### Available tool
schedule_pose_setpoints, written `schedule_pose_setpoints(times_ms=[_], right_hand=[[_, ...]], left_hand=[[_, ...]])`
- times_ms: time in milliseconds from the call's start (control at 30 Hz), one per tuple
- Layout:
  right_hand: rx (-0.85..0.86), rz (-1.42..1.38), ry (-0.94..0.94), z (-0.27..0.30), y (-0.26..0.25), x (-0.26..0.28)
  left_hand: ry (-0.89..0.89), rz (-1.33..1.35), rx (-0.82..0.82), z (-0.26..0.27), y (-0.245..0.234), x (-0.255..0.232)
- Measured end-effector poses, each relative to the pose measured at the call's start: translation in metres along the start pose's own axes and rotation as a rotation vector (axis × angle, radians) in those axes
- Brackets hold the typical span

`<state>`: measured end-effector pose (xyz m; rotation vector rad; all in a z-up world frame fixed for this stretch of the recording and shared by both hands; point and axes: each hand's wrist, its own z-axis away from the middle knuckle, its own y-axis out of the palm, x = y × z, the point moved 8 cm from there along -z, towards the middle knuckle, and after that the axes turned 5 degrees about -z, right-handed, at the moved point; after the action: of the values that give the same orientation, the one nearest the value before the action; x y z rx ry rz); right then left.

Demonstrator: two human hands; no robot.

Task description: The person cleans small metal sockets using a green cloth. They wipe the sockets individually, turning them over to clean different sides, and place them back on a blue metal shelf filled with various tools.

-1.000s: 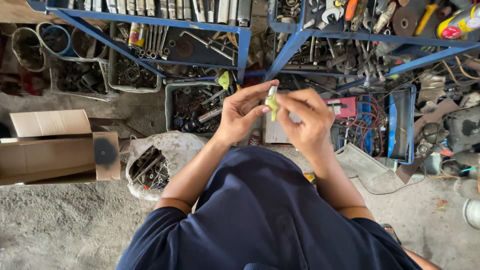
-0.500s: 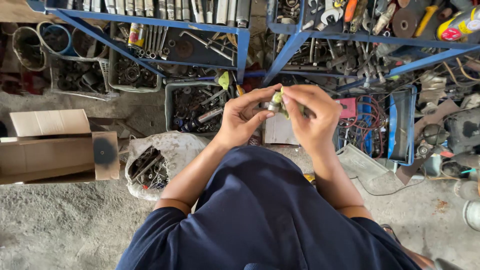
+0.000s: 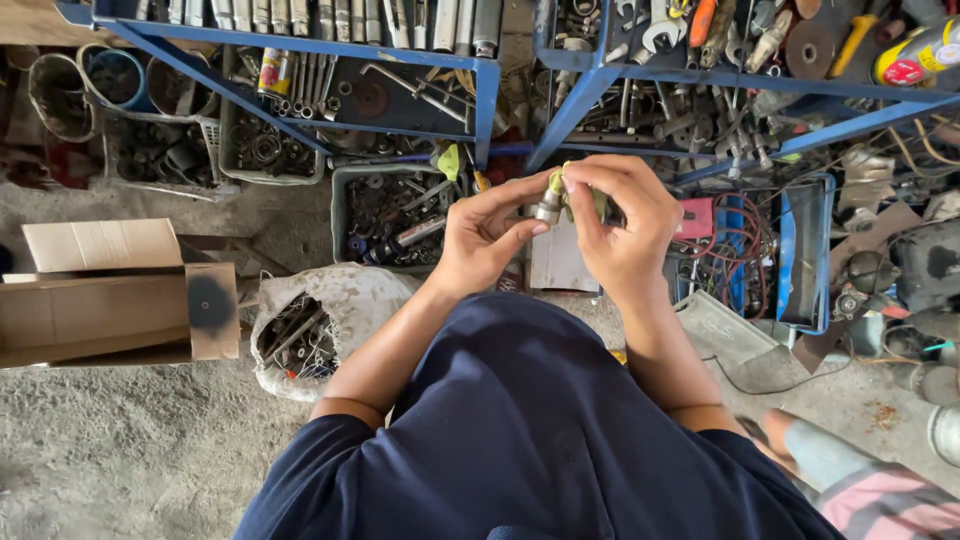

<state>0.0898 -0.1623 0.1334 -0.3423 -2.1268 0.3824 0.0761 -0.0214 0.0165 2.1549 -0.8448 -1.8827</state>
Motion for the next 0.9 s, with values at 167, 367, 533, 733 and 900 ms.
schedule_pose_setpoints(times_ms=[167,367,533,733,900], right_hand=[[0.08,0.009,-0.012,0.003,0.002,0.007],[0.035,0.03,-0.001,-0.001,0.003,0.006],[0.138,-0.054,-0.049,0.002,0.009,0.01],[0.045,-0.008,-0.027,-0.002,0.008,0.003],[0.086,-0.033,-0.028,0.001,0.016,0.002]], left_hand=[[0.021,0.01,-0.018,-0.003,-0.005,-0.004],[0.062,-0.03,0.001,-0.004,-0.006,-0.005],[0.114,0.003,0.0,-0.007,-0.012,-0.009],[0.102,0.005,0.017,-0.002,-0.016,0.002],[0.118,-0.001,-0.029,-0.003,-0.021,-0.008]])
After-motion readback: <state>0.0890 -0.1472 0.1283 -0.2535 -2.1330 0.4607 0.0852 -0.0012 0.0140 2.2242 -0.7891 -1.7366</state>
